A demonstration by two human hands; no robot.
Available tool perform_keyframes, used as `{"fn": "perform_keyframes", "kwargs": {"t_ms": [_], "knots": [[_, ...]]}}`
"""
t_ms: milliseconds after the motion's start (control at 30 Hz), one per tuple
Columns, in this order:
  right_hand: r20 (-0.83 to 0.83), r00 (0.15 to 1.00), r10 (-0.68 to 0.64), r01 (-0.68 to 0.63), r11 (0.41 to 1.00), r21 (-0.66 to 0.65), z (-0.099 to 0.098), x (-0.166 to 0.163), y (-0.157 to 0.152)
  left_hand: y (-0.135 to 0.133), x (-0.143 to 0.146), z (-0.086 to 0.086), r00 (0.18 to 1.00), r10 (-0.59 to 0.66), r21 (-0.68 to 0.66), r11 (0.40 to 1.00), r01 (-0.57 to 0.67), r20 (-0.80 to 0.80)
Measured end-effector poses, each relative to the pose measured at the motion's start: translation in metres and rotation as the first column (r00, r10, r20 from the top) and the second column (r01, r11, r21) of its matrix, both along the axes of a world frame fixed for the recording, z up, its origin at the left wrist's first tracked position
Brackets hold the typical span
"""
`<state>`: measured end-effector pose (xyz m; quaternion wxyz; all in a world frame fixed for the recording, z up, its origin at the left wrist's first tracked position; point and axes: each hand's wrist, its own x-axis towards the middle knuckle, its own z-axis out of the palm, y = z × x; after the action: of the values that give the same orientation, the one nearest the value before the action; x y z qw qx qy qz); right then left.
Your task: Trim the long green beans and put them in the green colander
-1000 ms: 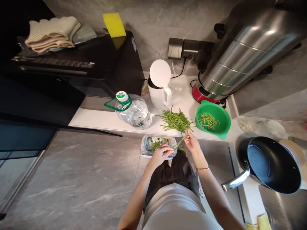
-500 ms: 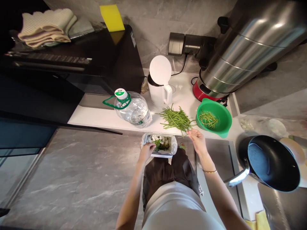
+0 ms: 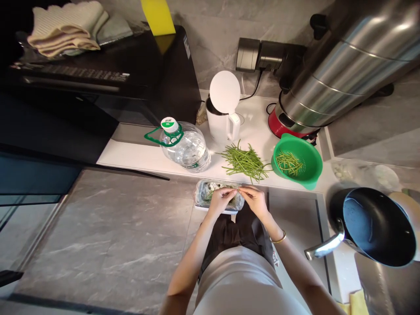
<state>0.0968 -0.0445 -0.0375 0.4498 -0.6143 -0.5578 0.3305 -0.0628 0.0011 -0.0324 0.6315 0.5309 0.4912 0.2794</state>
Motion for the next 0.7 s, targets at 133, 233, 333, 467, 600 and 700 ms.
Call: {"fn": "perform_keyframes", "kwargs": {"t_ms": [133, 233, 333, 467, 600, 700], "knots": [[0.097, 0.99, 0.098, -0.102, 0.994, 0.036, 0.005, 0.002, 0.0, 0.001, 0.0, -0.003, 0.999, 0.034, -0.063, 0.997, -0.034, 0.0], [0.108, 0.981, 0.161, -0.164, 0.986, 0.027, 0.006, 0.004, -0.001, 0.002, -0.002, -0.006, 0.999, 0.026, -0.13, 0.991, -0.023, 0.021], [0.058, 0.979, 0.193, -0.193, 0.981, 0.002, 0.006, 0.005, -0.002, 0.003, -0.004, -0.005, 0.998, 0.011, -0.172, 0.985, -0.001, 0.058], [-0.172, 0.98, 0.103, -0.121, 0.988, -0.1, 0.007, 0.004, 0.0, 0.007, -0.007, -0.005, 0.995, -0.021, -0.218, 0.975, 0.041, 0.095], [-0.457, 0.869, -0.191, 0.099, 0.971, -0.218, 0.011, 0.009, 0.004, 0.014, -0.019, -0.022, 0.998, -0.011, -0.192, 0.981, -0.002, -0.065], [-0.565, 0.755, -0.332, 0.274, 0.943, -0.188, 0.018, 0.023, 0.009, 0.017, -0.034, -0.047, 0.947, -0.03, -0.131, 0.991, -0.013, -0.321]]}}
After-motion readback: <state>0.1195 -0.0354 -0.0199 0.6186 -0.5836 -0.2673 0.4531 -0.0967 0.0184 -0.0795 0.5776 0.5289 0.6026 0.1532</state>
